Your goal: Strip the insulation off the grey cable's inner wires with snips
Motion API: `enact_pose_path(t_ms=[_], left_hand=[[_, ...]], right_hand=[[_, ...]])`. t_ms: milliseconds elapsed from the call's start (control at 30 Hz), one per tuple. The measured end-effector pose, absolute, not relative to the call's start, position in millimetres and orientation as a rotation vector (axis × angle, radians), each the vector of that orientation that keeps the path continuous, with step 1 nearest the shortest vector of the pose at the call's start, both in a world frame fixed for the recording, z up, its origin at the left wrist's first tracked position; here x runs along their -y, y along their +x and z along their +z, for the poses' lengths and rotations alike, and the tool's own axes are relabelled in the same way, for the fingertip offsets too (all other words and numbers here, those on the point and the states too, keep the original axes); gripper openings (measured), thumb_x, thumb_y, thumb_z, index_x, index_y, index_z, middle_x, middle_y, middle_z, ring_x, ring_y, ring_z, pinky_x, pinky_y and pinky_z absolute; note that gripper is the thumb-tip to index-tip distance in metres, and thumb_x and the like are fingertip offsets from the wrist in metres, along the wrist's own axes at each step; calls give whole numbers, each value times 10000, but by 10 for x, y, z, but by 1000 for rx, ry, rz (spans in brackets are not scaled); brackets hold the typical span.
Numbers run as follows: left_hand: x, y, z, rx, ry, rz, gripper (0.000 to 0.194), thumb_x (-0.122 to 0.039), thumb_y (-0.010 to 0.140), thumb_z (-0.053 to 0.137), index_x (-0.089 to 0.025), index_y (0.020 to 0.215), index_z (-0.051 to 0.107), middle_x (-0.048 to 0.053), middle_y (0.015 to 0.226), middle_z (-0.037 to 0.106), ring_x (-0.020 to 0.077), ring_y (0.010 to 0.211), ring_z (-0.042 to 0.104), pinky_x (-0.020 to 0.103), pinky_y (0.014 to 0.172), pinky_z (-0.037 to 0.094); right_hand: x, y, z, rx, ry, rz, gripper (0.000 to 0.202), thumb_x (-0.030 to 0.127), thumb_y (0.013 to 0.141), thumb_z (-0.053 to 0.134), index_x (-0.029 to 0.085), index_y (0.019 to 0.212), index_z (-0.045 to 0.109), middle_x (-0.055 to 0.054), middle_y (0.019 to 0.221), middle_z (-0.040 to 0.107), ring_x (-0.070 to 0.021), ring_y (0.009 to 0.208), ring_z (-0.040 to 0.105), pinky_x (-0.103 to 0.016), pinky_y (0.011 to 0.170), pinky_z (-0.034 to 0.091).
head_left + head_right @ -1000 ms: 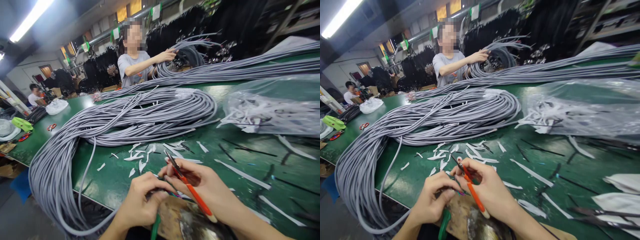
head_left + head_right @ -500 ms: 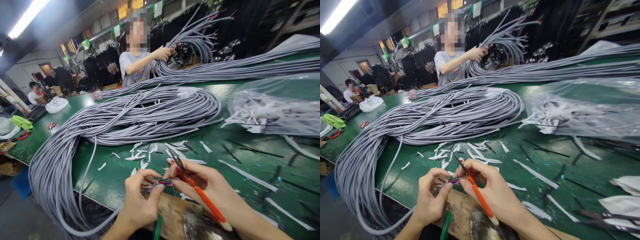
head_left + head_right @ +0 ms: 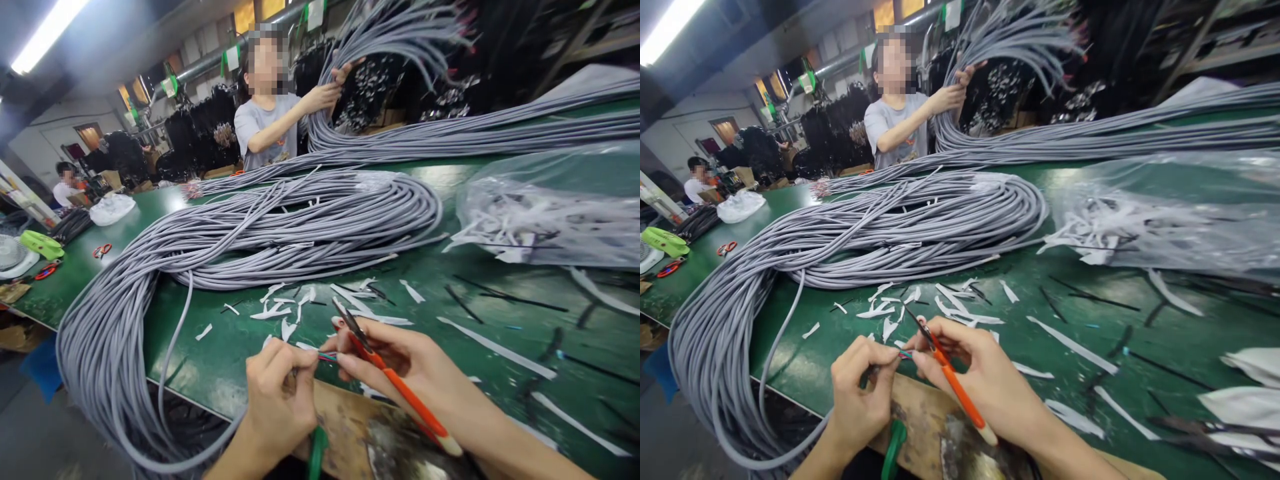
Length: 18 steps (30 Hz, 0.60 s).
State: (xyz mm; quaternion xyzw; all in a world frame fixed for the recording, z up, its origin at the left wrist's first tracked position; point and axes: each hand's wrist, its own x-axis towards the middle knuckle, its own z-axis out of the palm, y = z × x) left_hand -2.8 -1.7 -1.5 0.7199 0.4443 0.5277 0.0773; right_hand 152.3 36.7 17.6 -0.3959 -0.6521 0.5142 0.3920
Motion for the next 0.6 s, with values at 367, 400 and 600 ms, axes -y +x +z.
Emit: enact_pose_path(t_ms=[367,400,600], left_hand=[[38,-8,-3,-1502,2078,1426,104,-128,794,541,-155,783,640,36,642,648,136,544,571,230,517,445],[44,-1,-7,-1527,2074,1395,111,-140,801,540,-154,804,650,41,653,657,140,551,580,234,524,452],[36,41,-62,-1628,2022,1351,110,-179,816,544,-146,808,650,54,679,676,155,575,618,243,536,474]], right_hand=[[-358,1536,164,1716,-1071,1125,235,406,708,622,179,656,595,-26,616,612,-166,569,564,-256,541,473],[-358,1537,141,1730,-1077,1087,232,404,715,620,181,655,591,-29,618,613,-174,576,569,-262,548,476],[-351,1508,30,1726,-1136,806,139,328,724,568,201,673,594,-9,580,611,-157,511,539,-253,519,453]])
